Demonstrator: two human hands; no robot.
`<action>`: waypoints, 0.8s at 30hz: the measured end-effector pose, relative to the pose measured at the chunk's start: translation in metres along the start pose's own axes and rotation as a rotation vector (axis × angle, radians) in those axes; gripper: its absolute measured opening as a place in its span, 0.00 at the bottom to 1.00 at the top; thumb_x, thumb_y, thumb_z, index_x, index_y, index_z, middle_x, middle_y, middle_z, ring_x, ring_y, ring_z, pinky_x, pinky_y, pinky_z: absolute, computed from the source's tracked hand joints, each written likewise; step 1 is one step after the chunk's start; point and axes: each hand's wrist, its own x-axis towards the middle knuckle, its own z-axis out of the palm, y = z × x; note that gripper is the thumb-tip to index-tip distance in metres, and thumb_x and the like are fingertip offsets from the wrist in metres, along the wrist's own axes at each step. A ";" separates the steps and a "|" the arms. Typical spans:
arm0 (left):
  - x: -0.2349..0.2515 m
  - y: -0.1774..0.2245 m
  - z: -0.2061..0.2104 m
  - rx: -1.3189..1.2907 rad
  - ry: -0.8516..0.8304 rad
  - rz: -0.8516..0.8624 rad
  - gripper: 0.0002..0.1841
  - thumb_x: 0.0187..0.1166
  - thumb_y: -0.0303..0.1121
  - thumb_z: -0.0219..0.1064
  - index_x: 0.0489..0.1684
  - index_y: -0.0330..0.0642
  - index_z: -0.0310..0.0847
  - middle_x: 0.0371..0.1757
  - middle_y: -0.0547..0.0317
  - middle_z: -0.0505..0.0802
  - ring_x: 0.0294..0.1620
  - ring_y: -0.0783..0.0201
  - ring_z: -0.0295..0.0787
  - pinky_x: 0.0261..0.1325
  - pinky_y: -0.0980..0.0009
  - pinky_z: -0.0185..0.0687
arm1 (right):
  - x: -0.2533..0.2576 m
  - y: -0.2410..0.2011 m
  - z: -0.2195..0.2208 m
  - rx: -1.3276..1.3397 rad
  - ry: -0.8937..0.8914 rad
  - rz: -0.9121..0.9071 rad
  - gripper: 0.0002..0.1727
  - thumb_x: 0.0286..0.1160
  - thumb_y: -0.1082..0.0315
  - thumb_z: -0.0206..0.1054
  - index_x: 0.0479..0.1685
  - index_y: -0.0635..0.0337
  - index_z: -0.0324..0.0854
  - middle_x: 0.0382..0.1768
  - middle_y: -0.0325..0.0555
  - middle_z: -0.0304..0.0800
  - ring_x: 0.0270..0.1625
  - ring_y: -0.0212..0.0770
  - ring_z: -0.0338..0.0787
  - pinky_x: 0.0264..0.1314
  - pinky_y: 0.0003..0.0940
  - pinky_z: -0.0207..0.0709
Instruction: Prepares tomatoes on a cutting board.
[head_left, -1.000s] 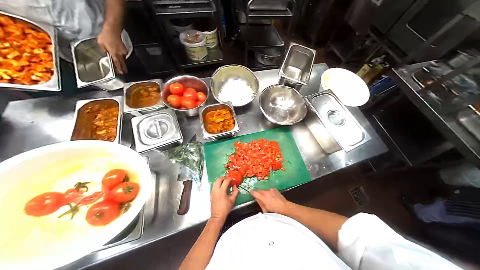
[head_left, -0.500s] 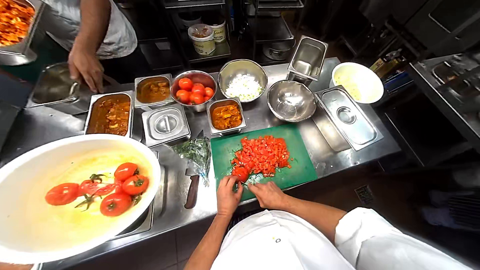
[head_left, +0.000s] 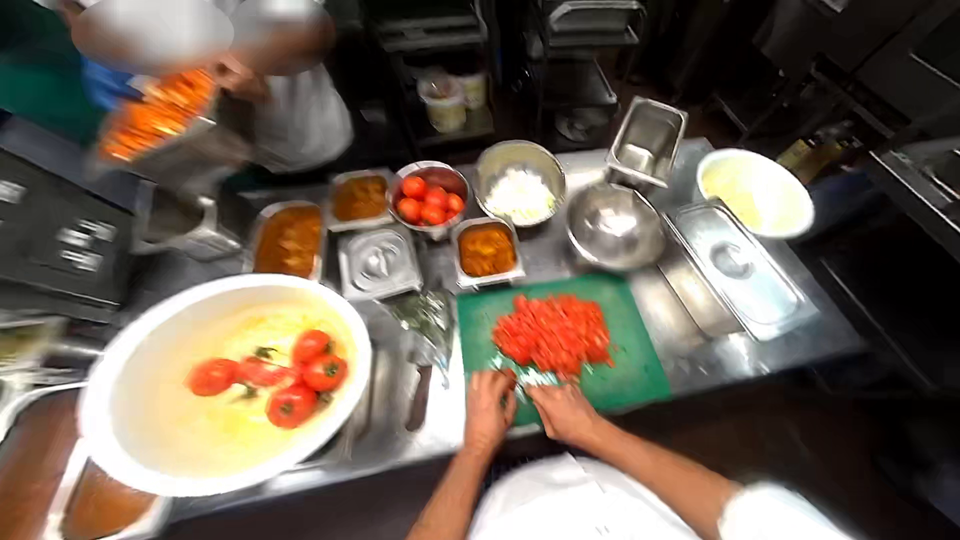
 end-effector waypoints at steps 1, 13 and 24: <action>0.003 0.001 -0.004 0.007 0.008 -0.013 0.13 0.74 0.39 0.65 0.51 0.53 0.94 0.55 0.57 0.95 0.65 0.51 0.87 0.72 0.51 0.80 | 0.008 -0.001 -0.003 0.015 -0.013 -0.002 0.24 0.85 0.61 0.53 0.79 0.47 0.77 0.52 0.56 0.94 0.53 0.61 0.94 0.56 0.65 0.84; 0.010 0.008 -0.010 0.053 -0.058 0.054 0.12 0.77 0.46 0.65 0.46 0.58 0.94 0.54 0.60 0.94 0.60 0.55 0.87 0.64 0.51 0.81 | -0.026 0.036 0.002 -0.042 0.047 -0.083 0.22 0.87 0.62 0.53 0.76 0.48 0.81 0.47 0.54 0.95 0.40 0.60 0.96 0.39 0.62 0.86; 0.005 0.013 0.013 0.027 0.056 0.164 0.11 0.80 0.38 0.64 0.41 0.52 0.95 0.56 0.63 0.95 0.59 0.60 0.91 0.64 0.60 0.85 | -0.003 0.024 0.012 -0.053 0.131 -0.083 0.22 0.84 0.63 0.56 0.73 0.48 0.84 0.45 0.50 0.96 0.38 0.54 0.96 0.37 0.57 0.88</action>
